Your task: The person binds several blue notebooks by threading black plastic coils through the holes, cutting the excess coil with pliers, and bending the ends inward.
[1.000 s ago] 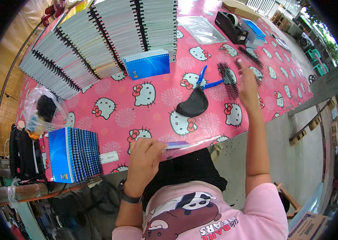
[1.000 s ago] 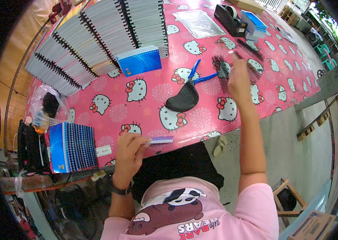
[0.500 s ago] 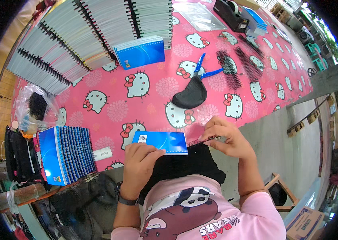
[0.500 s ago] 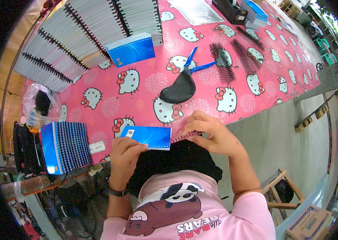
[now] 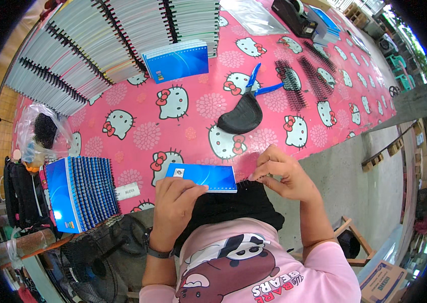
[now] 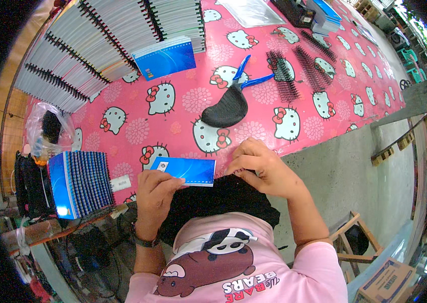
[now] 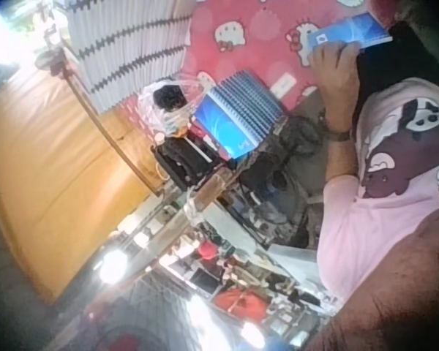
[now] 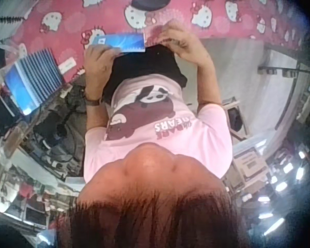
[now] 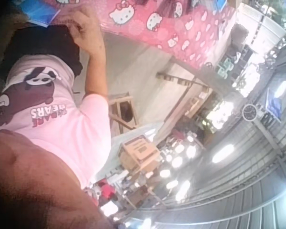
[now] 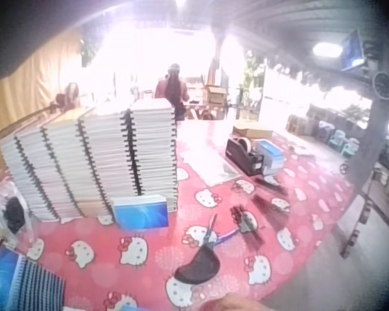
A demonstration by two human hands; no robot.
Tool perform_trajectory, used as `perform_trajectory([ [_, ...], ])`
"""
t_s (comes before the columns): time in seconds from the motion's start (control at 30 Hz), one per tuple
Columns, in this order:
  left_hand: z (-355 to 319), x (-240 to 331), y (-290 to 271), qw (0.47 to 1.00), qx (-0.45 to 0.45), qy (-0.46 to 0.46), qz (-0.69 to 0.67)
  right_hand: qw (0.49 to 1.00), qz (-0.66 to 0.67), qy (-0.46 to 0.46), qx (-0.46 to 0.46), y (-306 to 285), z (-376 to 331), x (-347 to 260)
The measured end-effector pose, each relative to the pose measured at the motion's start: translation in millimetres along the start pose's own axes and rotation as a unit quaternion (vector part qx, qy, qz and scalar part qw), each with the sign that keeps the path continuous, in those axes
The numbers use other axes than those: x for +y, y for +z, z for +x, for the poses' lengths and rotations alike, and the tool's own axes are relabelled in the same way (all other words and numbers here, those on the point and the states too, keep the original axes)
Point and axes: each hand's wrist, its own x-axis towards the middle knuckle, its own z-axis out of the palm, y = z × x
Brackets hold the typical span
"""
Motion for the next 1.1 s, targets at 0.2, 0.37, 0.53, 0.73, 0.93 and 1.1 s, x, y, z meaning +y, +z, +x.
perform_trajectory([
  [0.2, 5, -4, 1, 1.0, 0.006, -0.012, -0.024, 0.994, -0.077, -0.077, -0.006, -2, 1, 5],
  [0.37, 24, -8, -1, 0.999, 0.015, -0.034, 0.004, 0.997, -0.074, -0.012, -0.024, -7, 7, -2],
  [0.53, 35, -3, 3, 0.998, 0.022, -0.05, 0.02, 0.998, -0.034, 0.033, 0.035, -7, 17, -12],
  [0.73, 43, -9, 4, 0.998, 0.028, -0.046, 0.027, 0.998, -0.065, 0.026, 0.012, -9, 26, -4],
  [0.93, 50, -14, 5, 0.999, 0.038, -0.033, 0.014, 0.988, -0.116, -0.048, 0.084, -3, 34, 14],
  [1.1, 53, -16, 6, 0.999, 0.041, -0.026, 0.008, 0.959, -0.207, -0.139, 0.136, 0, 38, 27],
])
